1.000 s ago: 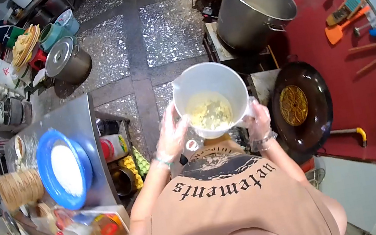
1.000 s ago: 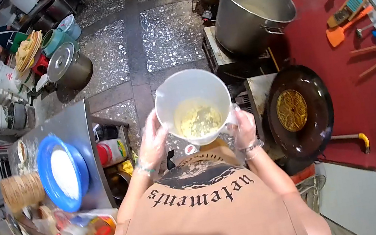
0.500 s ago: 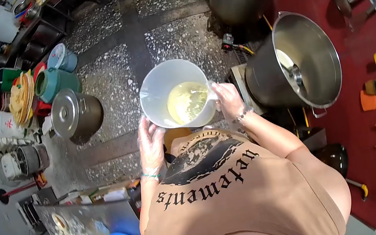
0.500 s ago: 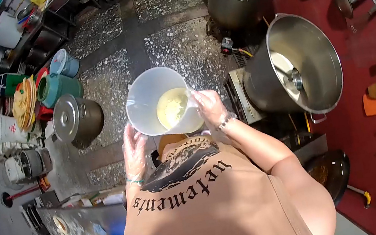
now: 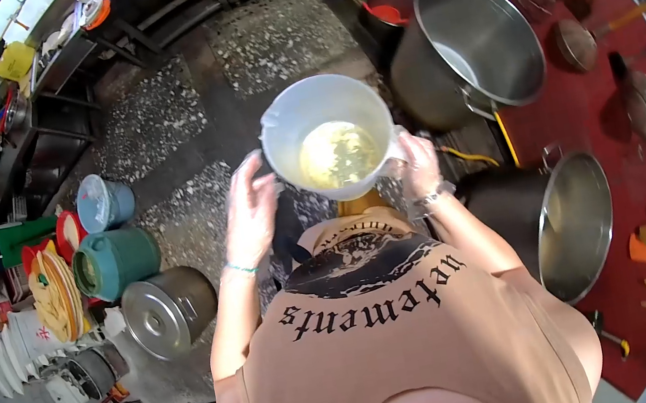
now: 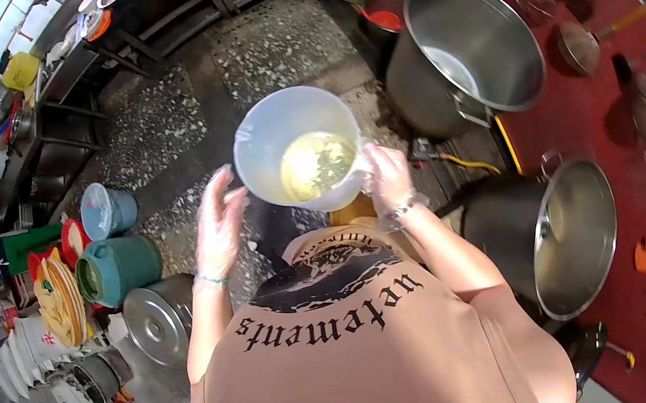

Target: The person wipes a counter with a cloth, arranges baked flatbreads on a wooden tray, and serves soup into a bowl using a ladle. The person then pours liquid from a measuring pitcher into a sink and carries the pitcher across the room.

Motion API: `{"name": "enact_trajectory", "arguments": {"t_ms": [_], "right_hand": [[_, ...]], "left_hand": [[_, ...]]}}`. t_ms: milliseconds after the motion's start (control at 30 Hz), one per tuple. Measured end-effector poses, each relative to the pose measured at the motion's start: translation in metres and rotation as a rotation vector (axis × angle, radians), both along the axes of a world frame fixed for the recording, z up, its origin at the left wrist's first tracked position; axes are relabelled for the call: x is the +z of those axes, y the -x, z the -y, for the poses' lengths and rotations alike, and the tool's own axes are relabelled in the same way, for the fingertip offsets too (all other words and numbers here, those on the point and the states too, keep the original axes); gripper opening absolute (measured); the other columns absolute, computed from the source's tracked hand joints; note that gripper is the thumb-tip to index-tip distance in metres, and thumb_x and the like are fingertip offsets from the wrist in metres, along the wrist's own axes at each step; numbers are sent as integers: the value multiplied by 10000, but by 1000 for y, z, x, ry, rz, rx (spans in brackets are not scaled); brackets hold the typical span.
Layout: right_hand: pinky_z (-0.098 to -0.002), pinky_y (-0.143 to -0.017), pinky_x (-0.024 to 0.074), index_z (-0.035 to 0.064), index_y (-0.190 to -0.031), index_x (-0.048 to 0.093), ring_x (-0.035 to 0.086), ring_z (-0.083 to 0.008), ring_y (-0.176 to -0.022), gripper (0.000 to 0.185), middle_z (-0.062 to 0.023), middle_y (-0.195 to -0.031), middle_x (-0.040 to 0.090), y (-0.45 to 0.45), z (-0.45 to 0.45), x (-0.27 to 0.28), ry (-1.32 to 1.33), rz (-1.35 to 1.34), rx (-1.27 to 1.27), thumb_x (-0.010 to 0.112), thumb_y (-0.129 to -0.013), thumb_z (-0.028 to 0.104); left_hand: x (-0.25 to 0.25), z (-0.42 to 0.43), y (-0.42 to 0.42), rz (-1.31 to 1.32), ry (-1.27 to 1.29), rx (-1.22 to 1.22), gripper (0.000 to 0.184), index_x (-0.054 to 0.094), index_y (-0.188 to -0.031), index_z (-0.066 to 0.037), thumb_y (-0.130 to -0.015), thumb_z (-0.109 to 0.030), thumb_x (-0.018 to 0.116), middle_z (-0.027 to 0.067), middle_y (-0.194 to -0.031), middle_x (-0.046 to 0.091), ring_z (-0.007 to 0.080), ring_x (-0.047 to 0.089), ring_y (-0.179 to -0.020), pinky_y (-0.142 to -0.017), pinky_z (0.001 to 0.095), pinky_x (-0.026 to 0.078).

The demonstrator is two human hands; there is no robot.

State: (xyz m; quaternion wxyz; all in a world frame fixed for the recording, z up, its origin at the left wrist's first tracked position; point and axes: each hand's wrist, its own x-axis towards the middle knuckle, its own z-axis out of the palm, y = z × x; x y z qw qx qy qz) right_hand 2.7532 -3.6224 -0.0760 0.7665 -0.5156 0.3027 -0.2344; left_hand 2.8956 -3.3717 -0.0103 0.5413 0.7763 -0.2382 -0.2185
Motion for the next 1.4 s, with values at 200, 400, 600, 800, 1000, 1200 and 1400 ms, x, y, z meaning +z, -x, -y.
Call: {"name": "enact_trajectory", "arguments": {"t_ms": [200, 400, 600, 800, 1000, 1200, 1400], "right_hand": [[-220, -463, 337, -11, -818, 654, 459, -75, -501, 340, -6, -643, 569, -159, 126, -8, 97, -8, 113, 524, -940, 280], [-220, -479, 370, -15, -833, 630, 489, -76, -531, 371, -12, -676, 574, -311, 230, -3, 110, 8, 47, 521, -945, 321], [-225, -493, 378, 7, -782, 606, 486, -86, -537, 362, -7, -664, 561, -446, 309, -24, 97, -8, -170, 490, -955, 303], [-225, -490, 329, 42, -847, 625, 454, -63, -570, 276, 33, -681, 548, -550, 361, -39, -20, -90, -568, 552, -949, 288], [-223, -464, 301, 36, -800, 654, 425, -55, -514, 346, 26, -635, 546, -603, 434, -76, -33, -155, -738, 581, -929, 348], [-234, -433, 265, 85, -626, 544, 365, -53, -463, 396, 52, -557, 461, -655, 527, -80, 43, -275, -739, 567, -944, 321], [-221, -467, 306, 80, -734, 590, 376, -53, -506, 345, 58, -606, 446, -741, 624, -47, 70, -303, -639, 586, -941, 355]], "left_hand": [[-16, 119, -167, 47, 75, 171, 482, 403, -1374, -4, -919, -86, 543, 133, -1333, 468, 201, 583, -1080, -920, 321, 473], [-30, 171, -315, 48, -86, 263, 500, 412, -1379, -41, -897, 8, 534, 130, -1292, 475, 216, 603, -1038, -859, 326, 512], [-74, 250, -499, -143, -96, 224, 488, 424, -1387, -55, -922, -97, 566, 106, -1318, 520, 175, 576, -1081, -903, 303, 463], [-56, 403, -670, -74, -112, -301, 430, 476, -1326, -30, -911, -106, 563, 106, -1262, 514, 171, 595, -1018, -894, 307, 464], [-39, 544, -784, 123, -101, -548, 382, 501, -1281, -42, -906, -104, 546, 117, -1178, 535, 208, 601, -986, -872, 325, 471], [-52, 625, -820, 154, -84, -555, 358, 517, -1245, -49, -891, -95, 547, 123, -1088, 553, 204, 602, -876, -804, 329, 486], [-48, 685, -867, 80, -88, -528, 340, 513, -1233, -24, -900, -86, 535, 152, -1178, 518, 223, 599, -876, -800, 330, 489]]}}
